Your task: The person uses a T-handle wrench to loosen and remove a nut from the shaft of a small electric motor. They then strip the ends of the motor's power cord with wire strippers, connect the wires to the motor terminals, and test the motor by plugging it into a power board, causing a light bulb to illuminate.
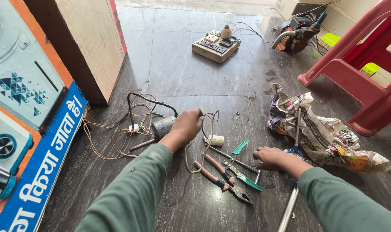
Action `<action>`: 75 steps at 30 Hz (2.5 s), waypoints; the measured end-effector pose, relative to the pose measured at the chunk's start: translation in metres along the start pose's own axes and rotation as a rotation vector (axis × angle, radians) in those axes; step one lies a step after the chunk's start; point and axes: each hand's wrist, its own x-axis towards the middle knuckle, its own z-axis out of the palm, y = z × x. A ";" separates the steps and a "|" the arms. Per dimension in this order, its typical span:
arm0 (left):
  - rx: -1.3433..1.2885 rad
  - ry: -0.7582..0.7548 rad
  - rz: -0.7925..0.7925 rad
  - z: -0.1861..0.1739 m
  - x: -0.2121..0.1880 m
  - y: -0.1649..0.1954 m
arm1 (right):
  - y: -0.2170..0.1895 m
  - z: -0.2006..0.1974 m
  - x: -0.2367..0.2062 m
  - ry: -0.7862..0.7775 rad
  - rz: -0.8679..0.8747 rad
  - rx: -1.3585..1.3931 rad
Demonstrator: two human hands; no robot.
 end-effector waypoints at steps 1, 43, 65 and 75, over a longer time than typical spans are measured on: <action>0.120 -0.019 0.082 -0.004 -0.002 -0.003 | -0.004 -0.003 0.004 0.008 -0.005 0.014; 0.678 -0.235 0.088 -0.038 -0.045 -0.110 | -0.045 -0.003 -0.041 0.305 0.034 -0.176; 0.825 -0.257 0.222 -0.046 -0.045 -0.104 | -0.076 -0.050 0.016 0.561 0.009 0.002; 0.863 -0.133 0.163 -0.017 -0.032 -0.113 | -0.101 -0.120 0.012 0.685 -0.211 -0.030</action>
